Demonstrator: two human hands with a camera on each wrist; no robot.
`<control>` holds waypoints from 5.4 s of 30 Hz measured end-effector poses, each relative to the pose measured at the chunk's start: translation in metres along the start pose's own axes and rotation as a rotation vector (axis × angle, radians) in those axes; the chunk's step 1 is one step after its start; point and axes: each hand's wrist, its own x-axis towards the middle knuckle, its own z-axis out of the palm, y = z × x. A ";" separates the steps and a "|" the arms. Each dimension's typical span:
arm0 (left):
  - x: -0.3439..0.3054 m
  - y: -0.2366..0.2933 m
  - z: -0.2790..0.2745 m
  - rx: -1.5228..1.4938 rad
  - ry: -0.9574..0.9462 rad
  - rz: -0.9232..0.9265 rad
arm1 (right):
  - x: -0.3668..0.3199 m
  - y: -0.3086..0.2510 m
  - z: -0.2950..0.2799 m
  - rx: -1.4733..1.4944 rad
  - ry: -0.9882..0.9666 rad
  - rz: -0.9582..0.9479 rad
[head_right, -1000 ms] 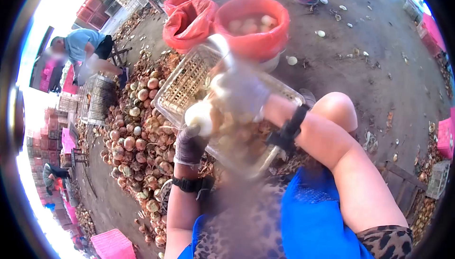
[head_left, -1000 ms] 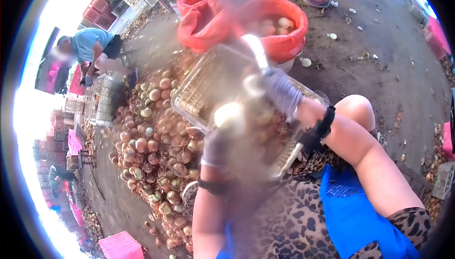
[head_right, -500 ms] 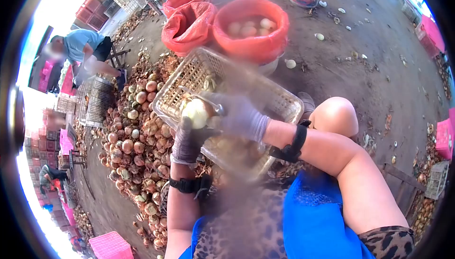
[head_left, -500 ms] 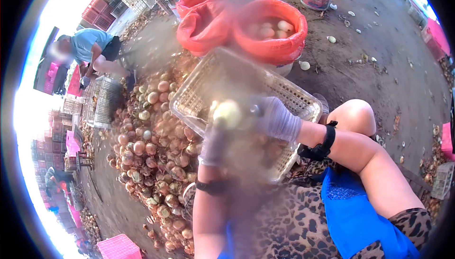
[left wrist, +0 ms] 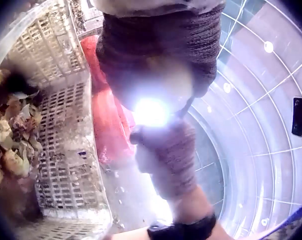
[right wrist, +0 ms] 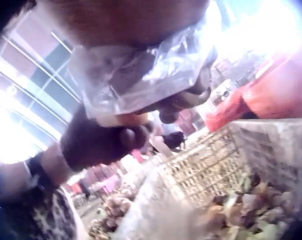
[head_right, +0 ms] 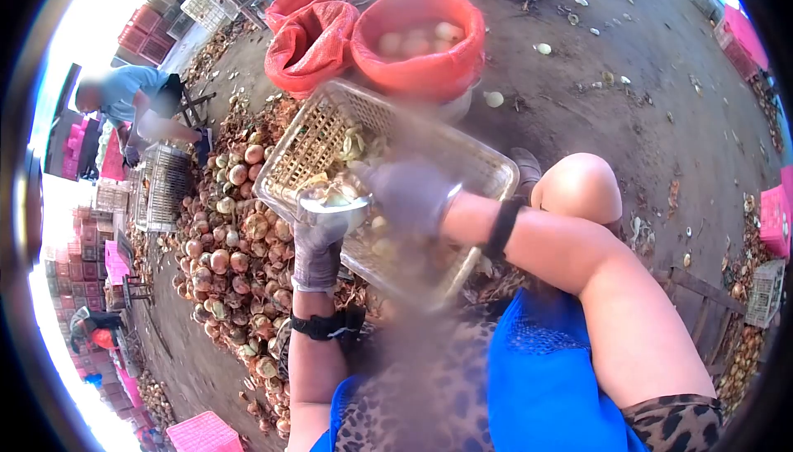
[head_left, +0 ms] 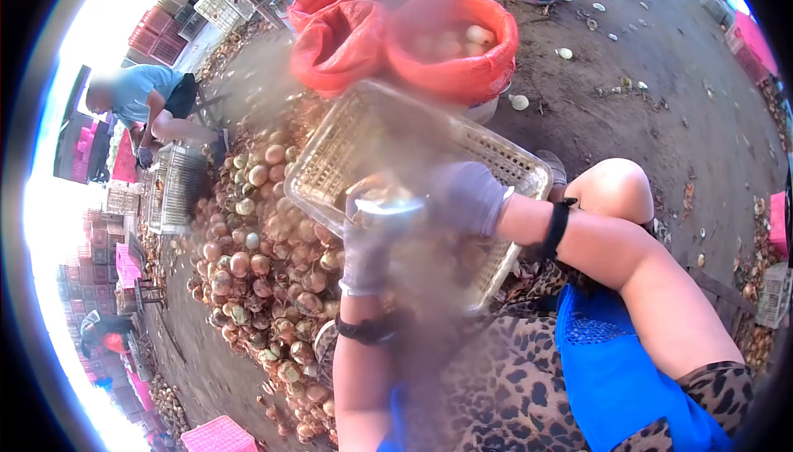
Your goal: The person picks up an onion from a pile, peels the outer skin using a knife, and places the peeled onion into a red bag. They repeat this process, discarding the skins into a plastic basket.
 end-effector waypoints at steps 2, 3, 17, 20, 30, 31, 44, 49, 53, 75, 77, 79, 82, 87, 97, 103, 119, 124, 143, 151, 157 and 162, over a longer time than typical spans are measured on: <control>-0.004 0.007 0.005 -0.007 0.015 -0.053 | 0.004 0.019 0.001 -0.112 -0.089 -0.029; -0.005 -0.015 -0.026 -0.049 -0.047 -0.082 | 0.007 0.024 -0.006 -0.208 -0.192 -0.042; 0.011 -0.011 -0.036 -0.163 0.168 0.030 | 0.000 -0.039 -0.015 0.635 -0.031 0.192; 0.009 0.000 -0.026 -0.351 0.132 -0.041 | 0.002 -0.029 0.002 0.569 0.019 0.151; 0.012 0.007 -0.007 -1.062 -0.240 -0.097 | -0.004 -0.028 -0.005 0.389 0.126 0.154; 0.009 0.012 0.001 -1.193 -0.301 -0.184 | -0.003 -0.031 -0.009 0.350 0.109 0.152; 0.012 0.004 0.013 -0.385 0.067 0.098 | 0.023 0.000 -0.001 1.092 -0.033 0.548; 0.016 -0.011 -0.008 0.187 0.148 -0.013 | 0.020 -0.026 -0.034 1.311 -0.063 0.539; 0.009 -0.003 0.004 -0.175 0.049 -0.093 | 0.023 -0.018 -0.036 1.343 -0.056 0.559; 0.007 0.005 -0.002 -0.175 0.091 -0.073 | 0.026 0.014 -0.021 0.471 0.061 0.250; -0.001 0.030 0.023 0.122 0.117 -0.038 | 0.018 0.012 -0.014 0.864 -0.020 0.305; -0.002 0.030 0.030 0.190 0.071 0.065 | 0.015 -0.013 -0.030 1.204 -0.101 0.390; 0.001 0.016 0.023 -0.053 0.128 0.029 | 0.017 -0.009 -0.011 1.394 -0.027 0.535; 0.018 -0.026 -0.019 -0.978 -0.004 -0.315 | 0.017 -0.016 -0.009 1.150 0.091 0.448; 0.016 -0.017 -0.031 -0.040 0.062 0.037 | 0.000 -0.013 -0.013 0.426 0.024 0.056; 0.011 -0.010 -0.036 -0.260 0.120 -0.043 | -0.002 -0.004 -0.015 0.322 -0.069 0.031; 0.007 -0.002 -0.025 -1.067 -0.250 -0.304 | 0.004 -0.026 -0.017 0.274 0.164 -0.001; 0.004 0.008 -0.009 -0.825 -0.090 -0.242 | 0.004 -0.017 -0.005 0.212 0.239 0.013; 0.002 0.003 0.006 -0.074 -0.009 -0.101 | 0.000 -0.008 -0.008 0.671 0.036 -0.064; 0.000 -0.005 -0.007 -0.464 -0.018 -0.267 | 0.019 0.011 -0.020 0.687 0.049 0.170; 0.007 -0.005 -0.010 -0.707 0.000 -0.367 | 0.008 -0.013 -0.020 0.787 0.117 0.113; 0.004 -0.055 -0.015 -0.764 0.035 -0.385 | 0.007 -0.013 -0.007 1.190 -0.055 0.275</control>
